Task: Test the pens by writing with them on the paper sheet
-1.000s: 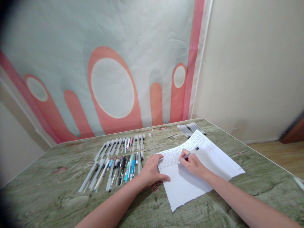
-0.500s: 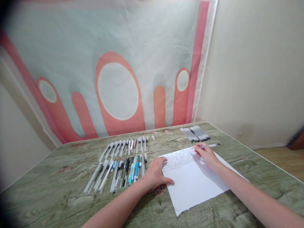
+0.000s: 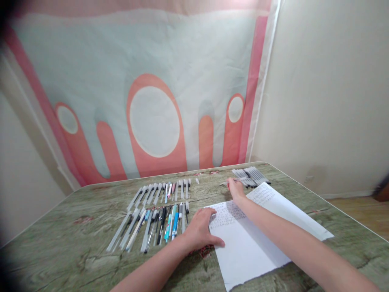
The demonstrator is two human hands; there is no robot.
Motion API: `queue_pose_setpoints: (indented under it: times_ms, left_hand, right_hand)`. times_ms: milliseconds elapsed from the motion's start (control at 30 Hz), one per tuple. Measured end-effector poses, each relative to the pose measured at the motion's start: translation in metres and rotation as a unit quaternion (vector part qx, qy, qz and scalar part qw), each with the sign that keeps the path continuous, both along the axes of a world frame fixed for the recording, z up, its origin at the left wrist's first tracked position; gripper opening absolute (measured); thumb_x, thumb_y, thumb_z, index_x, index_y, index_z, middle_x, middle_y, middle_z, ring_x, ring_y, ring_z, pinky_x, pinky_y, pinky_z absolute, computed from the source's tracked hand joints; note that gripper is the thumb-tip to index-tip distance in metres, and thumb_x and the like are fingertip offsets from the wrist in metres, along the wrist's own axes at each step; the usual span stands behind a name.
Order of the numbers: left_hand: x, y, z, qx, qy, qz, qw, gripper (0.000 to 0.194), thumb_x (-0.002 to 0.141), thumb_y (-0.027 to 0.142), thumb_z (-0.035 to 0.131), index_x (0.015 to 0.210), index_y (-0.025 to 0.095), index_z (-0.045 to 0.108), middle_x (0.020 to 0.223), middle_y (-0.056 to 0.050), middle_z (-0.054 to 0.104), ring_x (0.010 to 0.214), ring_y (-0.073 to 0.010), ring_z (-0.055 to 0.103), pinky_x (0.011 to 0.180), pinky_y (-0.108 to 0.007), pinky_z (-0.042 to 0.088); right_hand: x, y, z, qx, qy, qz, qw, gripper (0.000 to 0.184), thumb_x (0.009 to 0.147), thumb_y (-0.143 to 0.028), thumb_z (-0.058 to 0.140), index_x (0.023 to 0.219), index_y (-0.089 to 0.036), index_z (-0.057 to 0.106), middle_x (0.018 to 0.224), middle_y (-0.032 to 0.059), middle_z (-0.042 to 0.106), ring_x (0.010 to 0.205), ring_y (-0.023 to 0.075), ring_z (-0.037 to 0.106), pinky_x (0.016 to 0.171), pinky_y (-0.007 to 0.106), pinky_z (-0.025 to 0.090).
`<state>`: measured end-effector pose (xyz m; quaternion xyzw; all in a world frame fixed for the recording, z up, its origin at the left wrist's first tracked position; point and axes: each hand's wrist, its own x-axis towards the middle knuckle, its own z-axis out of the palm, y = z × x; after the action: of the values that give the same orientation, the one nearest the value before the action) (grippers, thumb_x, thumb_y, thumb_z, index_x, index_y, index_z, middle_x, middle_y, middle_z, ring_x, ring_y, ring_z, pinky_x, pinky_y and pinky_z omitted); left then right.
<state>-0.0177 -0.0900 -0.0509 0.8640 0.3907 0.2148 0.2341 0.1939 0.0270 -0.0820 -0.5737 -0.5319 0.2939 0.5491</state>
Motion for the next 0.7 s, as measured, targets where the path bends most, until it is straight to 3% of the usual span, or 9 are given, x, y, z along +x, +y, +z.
queue_pose_setpoints:
  times_ms: [100, 200, 333, 500, 700]
  left_hand:
    - [0.000, -0.002, 0.001, 0.001, 0.007, -0.003, 1.000, 0.092, 0.037, 0.065, 0.067, 0.114, 0.019, 0.045, 0.111, -0.009, 0.052, 0.104, -0.0269, 0.046, 0.098, -0.042, 0.025]
    - [0.000, -0.004, 0.001, -0.002, 0.016, 0.002, 1.000, 0.092, 0.037, 0.065, 0.067, 0.114, 0.019, 0.045, 0.111, -0.010, 0.052, 0.103, -0.0275, 0.047, 0.098, -0.043, 0.025]
    - [0.000, -0.003, 0.002, 0.005, 0.023, -0.002, 1.000, 0.090, 0.038, 0.066, 0.065, 0.112, 0.019, 0.046, 0.109, -0.009, 0.052, 0.101, -0.0276, 0.047, 0.096, -0.043, 0.027]
    - [0.001, -0.003, 0.006, 0.010, 0.037, -0.011, 0.999, 0.079, 0.043, 0.066, 0.063, 0.106, 0.019, 0.048, 0.103, -0.007, 0.054, 0.097, -0.0261, 0.048, 0.092, -0.042, 0.030]
    - [0.003, -0.002, 0.006, 0.008, 0.059, -0.011, 0.998, 0.078, 0.046, 0.066, 0.061, 0.107, 0.019, 0.047, 0.105, -0.008, 0.052, 0.099, -0.0263, 0.046, 0.094, -0.042, 0.027]
  right_hand:
    - [-0.031, 0.017, -0.001, 0.029, -0.013, -0.007, 0.999, 0.018, 0.075, -0.036, 0.037, 0.064, -0.022, 0.040, 0.051, -0.0020, 0.049, 0.052, 0.0145, 0.048, 0.050, 0.026, 0.037]
    - [-0.049, 0.027, 0.001, 0.051, -0.043, 0.042, 0.997, 0.015, 0.074, -0.036, 0.044, 0.072, -0.021, 0.047, 0.059, -0.0018, 0.054, 0.056, 0.0138, 0.049, 0.053, 0.026, 0.039]
    - [-0.052, 0.033, 0.001, 0.067, -0.086, 0.117, 0.987, 0.020, 0.075, -0.038, 0.047, 0.077, -0.019, 0.053, 0.066, -0.0008, 0.057, 0.058, 0.0124, 0.050, 0.055, 0.024, 0.040]
    - [-0.047, 0.042, 0.002, 0.087, -0.136, 0.186, 0.969, 0.030, 0.082, -0.038, 0.037, 0.092, -0.016, 0.056, 0.068, 0.0023, 0.061, 0.054, 0.0126, 0.052, 0.053, 0.025, 0.042]
    - [-0.062, 0.063, 0.004, 0.151, -0.206, 0.245, 0.935, 0.025, 0.074, -0.026, 0.054, 0.098, -0.019, 0.056, 0.088, 0.0058, 0.064, 0.077, 0.0175, 0.058, 0.073, 0.030, 0.044]
